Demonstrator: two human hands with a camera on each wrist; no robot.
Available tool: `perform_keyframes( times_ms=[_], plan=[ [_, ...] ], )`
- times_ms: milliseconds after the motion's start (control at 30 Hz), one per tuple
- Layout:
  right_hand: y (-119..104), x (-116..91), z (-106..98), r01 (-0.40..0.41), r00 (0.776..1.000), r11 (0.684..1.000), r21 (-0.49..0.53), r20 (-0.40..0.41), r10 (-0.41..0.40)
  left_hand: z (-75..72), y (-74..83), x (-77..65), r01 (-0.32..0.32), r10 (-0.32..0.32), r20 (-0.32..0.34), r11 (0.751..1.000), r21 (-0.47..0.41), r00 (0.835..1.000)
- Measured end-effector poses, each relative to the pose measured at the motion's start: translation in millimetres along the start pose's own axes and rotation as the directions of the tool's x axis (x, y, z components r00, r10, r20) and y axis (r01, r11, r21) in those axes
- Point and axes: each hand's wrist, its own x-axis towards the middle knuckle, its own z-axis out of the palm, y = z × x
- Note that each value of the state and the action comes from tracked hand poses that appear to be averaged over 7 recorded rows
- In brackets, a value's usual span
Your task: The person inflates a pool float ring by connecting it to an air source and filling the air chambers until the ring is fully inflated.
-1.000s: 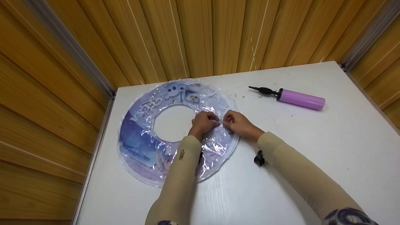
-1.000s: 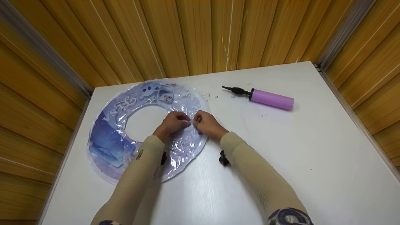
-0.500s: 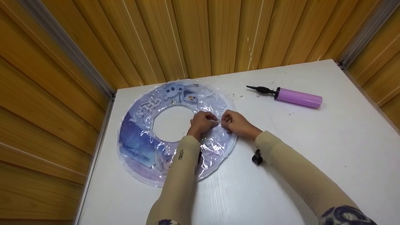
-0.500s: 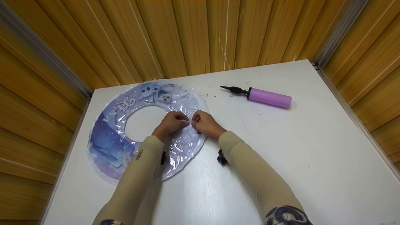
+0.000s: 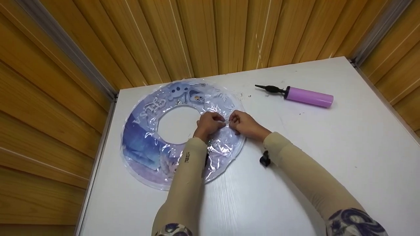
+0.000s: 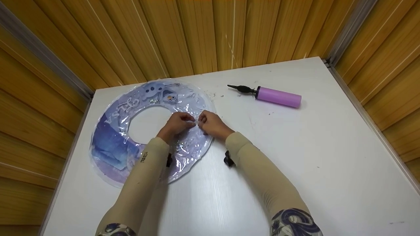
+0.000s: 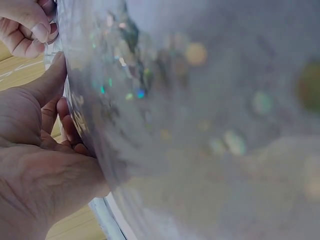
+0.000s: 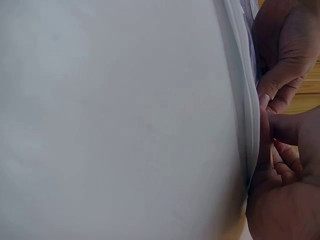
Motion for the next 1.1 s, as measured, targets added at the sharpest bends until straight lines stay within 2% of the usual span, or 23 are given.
perform_keyframes(
  times_ms=[233, 433, 567, 667, 767, 867, 967, 1100],
  plan=[
    [2, 0, -2, 0.006, 1.000, 1.000, -0.016, -0.010, -0.007, 1.0, -0.3, 2.2, -0.016, 0.016, 0.004, 1.000, 0.011, 1.000],
    [-3, -5, -5, -0.020, 1.000, 1.000, -0.011, -0.010, 0.019, 2.0, 1.1, -6.8, -0.059, 0.056, 0.023, 0.987, 0.151, 0.998],
    [-8, -11, -15, -0.022, 1.000, 0.993, -0.117, -0.022, 0.020, -5.1, 7.7, -24.4, -0.094, 0.068, 0.106, 0.959, 0.266, 0.992],
    [-10, -13, -26, -0.012, 0.999, 0.974, -0.226, -0.041, 0.003, -12.7, 10.3, -39.4, -0.101, 0.028, 0.204, 0.928, 0.358, 0.978],
    [-8, -16, -38, 0.001, 0.997, 0.959, -0.282, -0.068, -0.021, -16.1, 7.7, -49.0, -0.100, -0.029, 0.287, 0.900, 0.424, 0.957],
    [-5, -19, -50, 0.016, 0.993, 0.943, -0.333, -0.102, -0.053, -15.1, 3.1, -51.2, -0.108, -0.036, 0.326, 0.904, 0.414, 0.945],
    [0, -21, -62, 0.036, 0.983, 0.916, -0.401, -0.149, -0.104, -12.1, -2.1, -48.8, -0.134, -0.003, 0.337, 0.914, 0.383, 0.941],
    [7, -21, -77, 0.061, 0.950, 0.863, -0.501, -0.236, -0.204, -9.3, -8.4, -45.4, -0.140, 0.020, 0.346, 0.935, 0.326, 0.938]
  ],
)
